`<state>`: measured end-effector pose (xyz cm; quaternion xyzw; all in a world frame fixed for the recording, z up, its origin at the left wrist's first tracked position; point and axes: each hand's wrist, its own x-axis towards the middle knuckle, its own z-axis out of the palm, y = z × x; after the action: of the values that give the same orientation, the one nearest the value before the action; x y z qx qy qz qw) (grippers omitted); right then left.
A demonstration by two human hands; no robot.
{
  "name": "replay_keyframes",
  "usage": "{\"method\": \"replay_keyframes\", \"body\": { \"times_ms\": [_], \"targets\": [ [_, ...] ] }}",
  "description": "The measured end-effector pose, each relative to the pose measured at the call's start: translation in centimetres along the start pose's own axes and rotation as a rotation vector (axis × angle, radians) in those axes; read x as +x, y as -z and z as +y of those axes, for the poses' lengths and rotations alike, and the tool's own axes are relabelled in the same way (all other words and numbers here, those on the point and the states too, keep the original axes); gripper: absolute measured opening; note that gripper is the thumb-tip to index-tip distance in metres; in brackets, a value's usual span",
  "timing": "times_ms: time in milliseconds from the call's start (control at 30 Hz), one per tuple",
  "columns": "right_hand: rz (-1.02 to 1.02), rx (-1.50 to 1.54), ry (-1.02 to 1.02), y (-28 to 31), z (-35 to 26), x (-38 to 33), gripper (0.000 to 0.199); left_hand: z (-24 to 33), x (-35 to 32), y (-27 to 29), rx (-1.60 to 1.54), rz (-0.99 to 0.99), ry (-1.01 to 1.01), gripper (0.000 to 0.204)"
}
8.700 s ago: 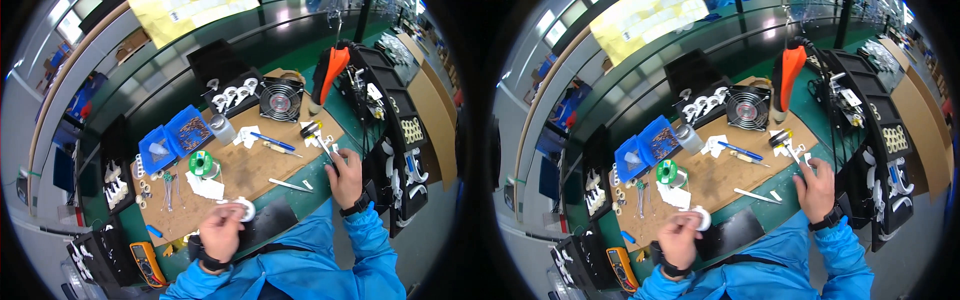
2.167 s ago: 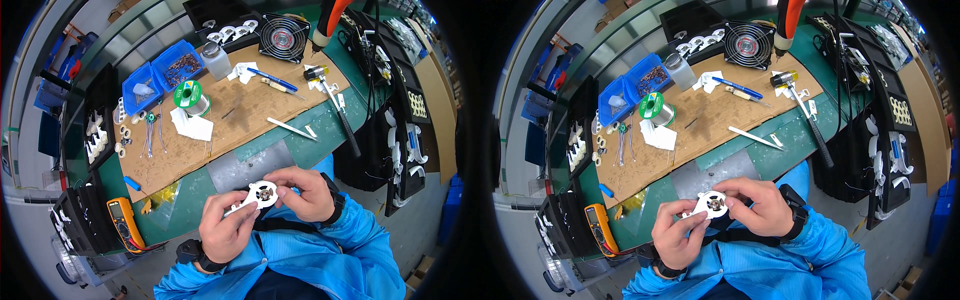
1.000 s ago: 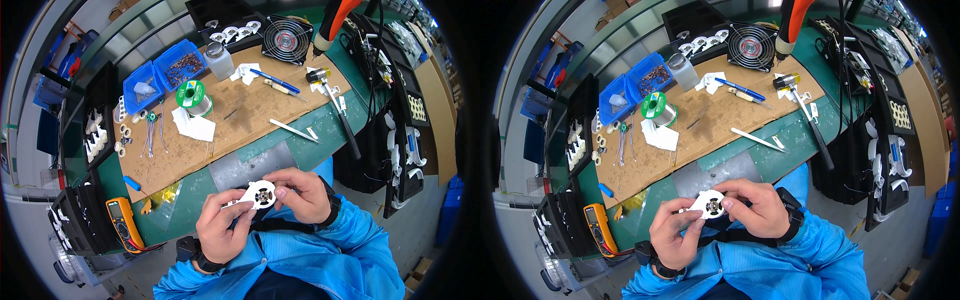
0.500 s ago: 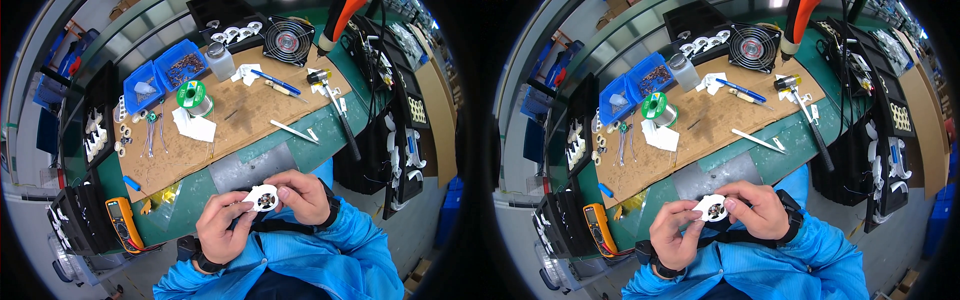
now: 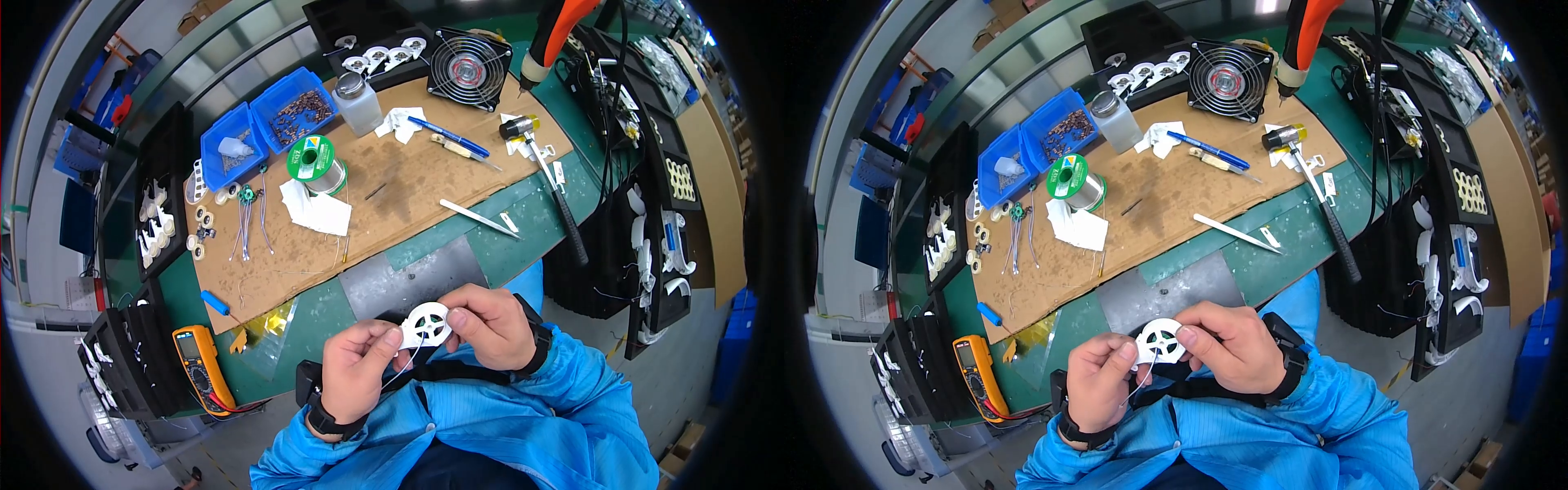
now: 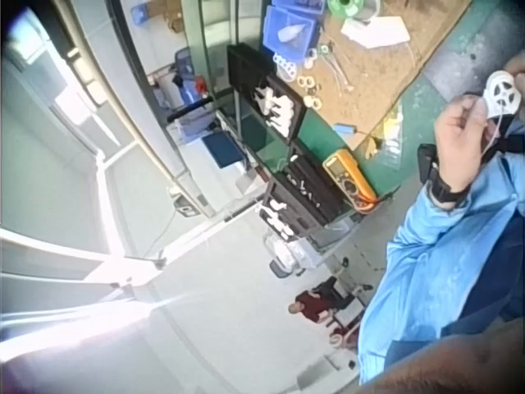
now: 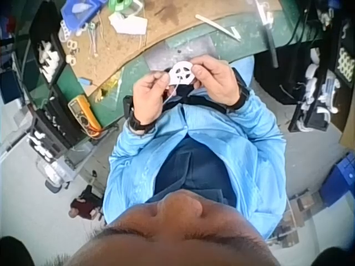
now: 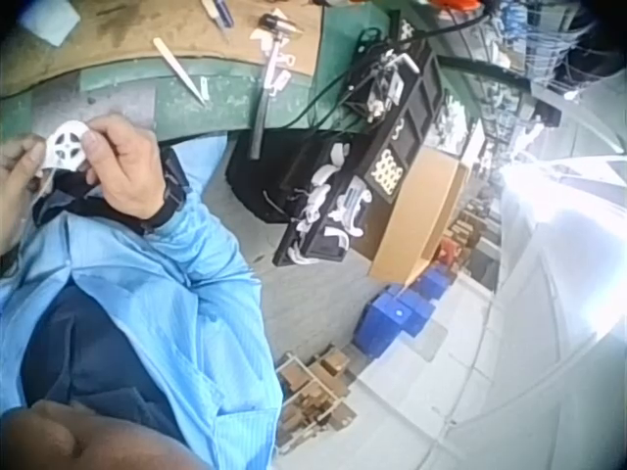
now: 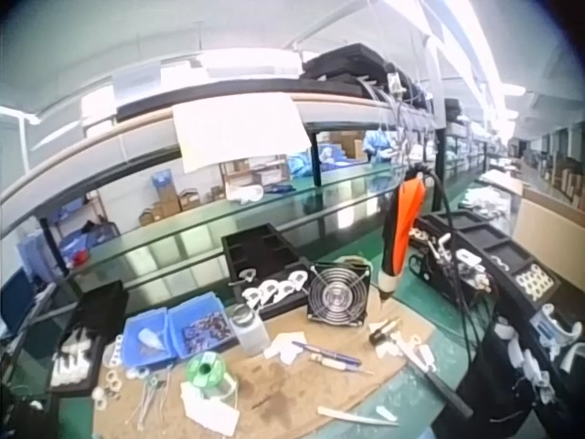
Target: Assembling electronic parts and plastic housing on a factory workbench.
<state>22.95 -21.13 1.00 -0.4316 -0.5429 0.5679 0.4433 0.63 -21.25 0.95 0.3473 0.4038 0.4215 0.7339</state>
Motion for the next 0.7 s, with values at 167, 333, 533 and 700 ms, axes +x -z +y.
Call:
{"method": "replay_keyframes", "body": {
  "times_ms": [167, 333, 533, 700],
  "targets": [
    [0.003, 0.031, -0.031, 0.1, -0.2, 0.0, 0.027, 0.4, -0.2, -0.9, 0.414, 0.074, -0.270, 0.011],
    [-0.028, 0.113, 0.030, 0.6, 0.1, -0.1, 0.033, 0.7, -0.2, -1.3, 1.079, 0.047, -0.798, 0.039],
    [-0.038, 0.043, 0.055, 0.6, -0.2, 0.0, 0.033, 0.7, -0.4, -1.5, 1.208, 0.045, -0.919, 0.039],
    [-0.026, 0.038, 0.058, 0.7, -0.3, 0.4, 0.032, 0.6, 0.4, -1.5, 1.206, 0.041, -0.957, 0.040]
  ]
}}
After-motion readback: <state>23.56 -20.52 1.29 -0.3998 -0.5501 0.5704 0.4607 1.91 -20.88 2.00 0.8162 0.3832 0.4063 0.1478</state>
